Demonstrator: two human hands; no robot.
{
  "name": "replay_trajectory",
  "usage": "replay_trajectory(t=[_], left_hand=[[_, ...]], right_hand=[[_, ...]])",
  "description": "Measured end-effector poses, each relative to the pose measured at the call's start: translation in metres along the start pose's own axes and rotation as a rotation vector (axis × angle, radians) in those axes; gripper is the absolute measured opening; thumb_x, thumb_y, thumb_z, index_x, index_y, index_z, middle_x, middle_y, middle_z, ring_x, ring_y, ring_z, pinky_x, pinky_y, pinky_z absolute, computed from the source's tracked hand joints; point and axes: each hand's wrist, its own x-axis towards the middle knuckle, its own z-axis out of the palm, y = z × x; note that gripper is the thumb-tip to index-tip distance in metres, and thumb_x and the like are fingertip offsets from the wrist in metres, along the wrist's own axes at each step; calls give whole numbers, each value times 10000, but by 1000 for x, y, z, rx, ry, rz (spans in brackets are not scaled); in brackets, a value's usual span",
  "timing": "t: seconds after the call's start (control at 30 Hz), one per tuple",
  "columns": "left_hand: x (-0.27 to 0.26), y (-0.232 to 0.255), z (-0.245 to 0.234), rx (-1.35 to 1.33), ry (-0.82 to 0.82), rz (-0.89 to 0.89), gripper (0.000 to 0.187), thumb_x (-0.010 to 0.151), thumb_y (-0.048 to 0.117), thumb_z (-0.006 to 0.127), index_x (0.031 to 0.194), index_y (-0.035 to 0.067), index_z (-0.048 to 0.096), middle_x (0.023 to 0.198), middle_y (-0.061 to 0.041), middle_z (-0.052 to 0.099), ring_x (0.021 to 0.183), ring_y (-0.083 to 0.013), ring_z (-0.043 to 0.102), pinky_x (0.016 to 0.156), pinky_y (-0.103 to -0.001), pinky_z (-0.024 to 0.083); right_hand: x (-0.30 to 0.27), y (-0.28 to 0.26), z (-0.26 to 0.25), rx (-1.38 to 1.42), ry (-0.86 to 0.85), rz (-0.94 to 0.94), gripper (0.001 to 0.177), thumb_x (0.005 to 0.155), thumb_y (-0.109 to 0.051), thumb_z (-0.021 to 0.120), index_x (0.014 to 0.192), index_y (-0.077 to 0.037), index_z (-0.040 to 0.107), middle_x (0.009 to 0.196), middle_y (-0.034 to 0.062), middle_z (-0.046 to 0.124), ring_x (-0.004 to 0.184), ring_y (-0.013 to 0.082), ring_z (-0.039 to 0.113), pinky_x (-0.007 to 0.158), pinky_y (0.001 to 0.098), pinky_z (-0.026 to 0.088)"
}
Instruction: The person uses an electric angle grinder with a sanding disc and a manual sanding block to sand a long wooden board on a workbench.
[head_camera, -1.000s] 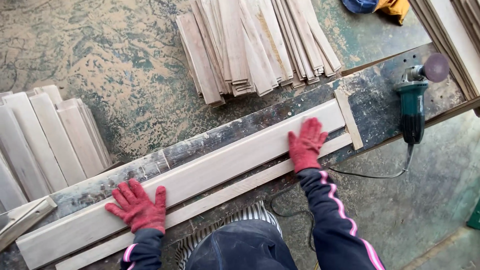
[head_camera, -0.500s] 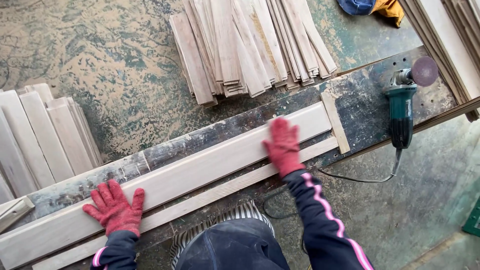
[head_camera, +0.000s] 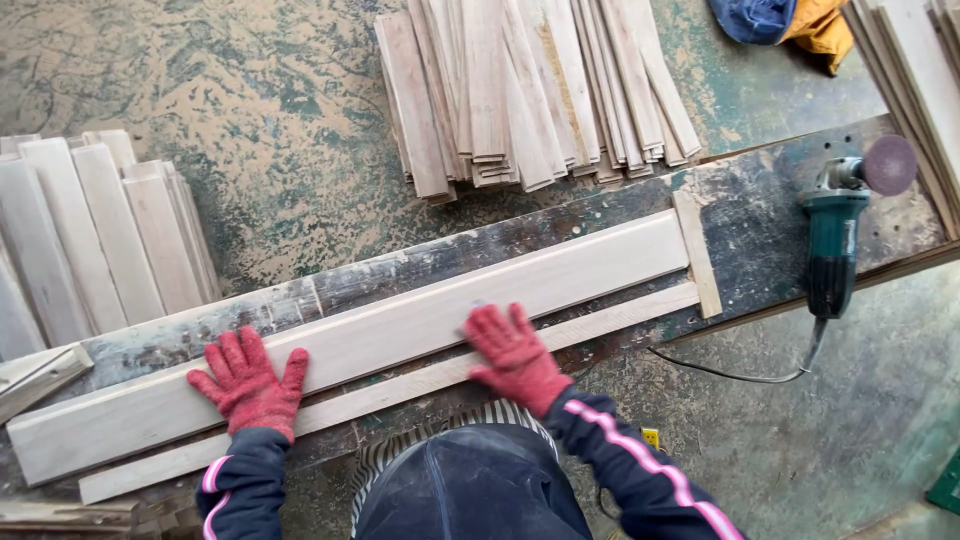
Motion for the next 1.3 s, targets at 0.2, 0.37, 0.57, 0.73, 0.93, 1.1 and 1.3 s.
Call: replay_trajectory(t=[0.2,0.37,0.57,0.73,0.93,1.1,1.3], left_hand=[[0,13,-15,201,-258,-168,1050,952,908,197,1697,169,189,1758,-149,144,1632,-370,24,1302,-616,-98],[8,35,-48,251,-358,-180,1009,936,903,199,1680,221,182,1751,-99,128,1616,-344,21,1268,-631,-109],[11,32,-63,198,-414,-146,979,929,898,182,1661,250,220,1736,-88,180,1611,-329,58,1256,-657,-95],[9,32,-63,177,-410,-143,973,927,904,176,1657,264,244,1731,-86,212,1610,-328,90,1258,-672,-81],[12,35,-72,189,-417,-144,942,954,881,192,1656,256,264,1729,-97,228,1610,-335,94,1254,-676,-80],[9,33,-67,193,-401,-146,942,959,873,218,1659,245,271,1727,-109,235,1612,-340,94,1255,-670,-81],[11,36,-65,241,-404,-131,956,963,887,191,1664,243,270,1730,-110,234,1613,-337,100,1261,-665,-90]], right_hand=[[-22,73,-40,-153,-127,86,804,856,-689,568,1499,-209,514,1584,56,489,1495,265,398,1290,552,217],[90,-29,-13,79,-203,-429,804,938,-771,352,1512,-232,514,1537,52,539,1471,268,422,1275,560,206],[164,-94,10,153,-122,-684,790,968,-710,343,1521,-166,493,1537,95,532,1447,305,457,1244,603,273],[92,38,-52,-31,-254,-647,687,950,-664,474,1461,-209,541,1515,42,543,1427,279,467,1215,597,302],[81,45,-42,-76,-283,-618,706,904,-661,545,1458,-224,545,1477,41,562,1395,290,488,1197,596,345],[102,8,-29,41,-198,-620,697,904,-641,573,1450,-206,562,1462,63,577,1376,301,504,1179,619,348],[50,74,-71,-187,-264,-495,652,856,-616,614,1390,-244,590,1441,27,583,1359,283,512,1159,610,384]])
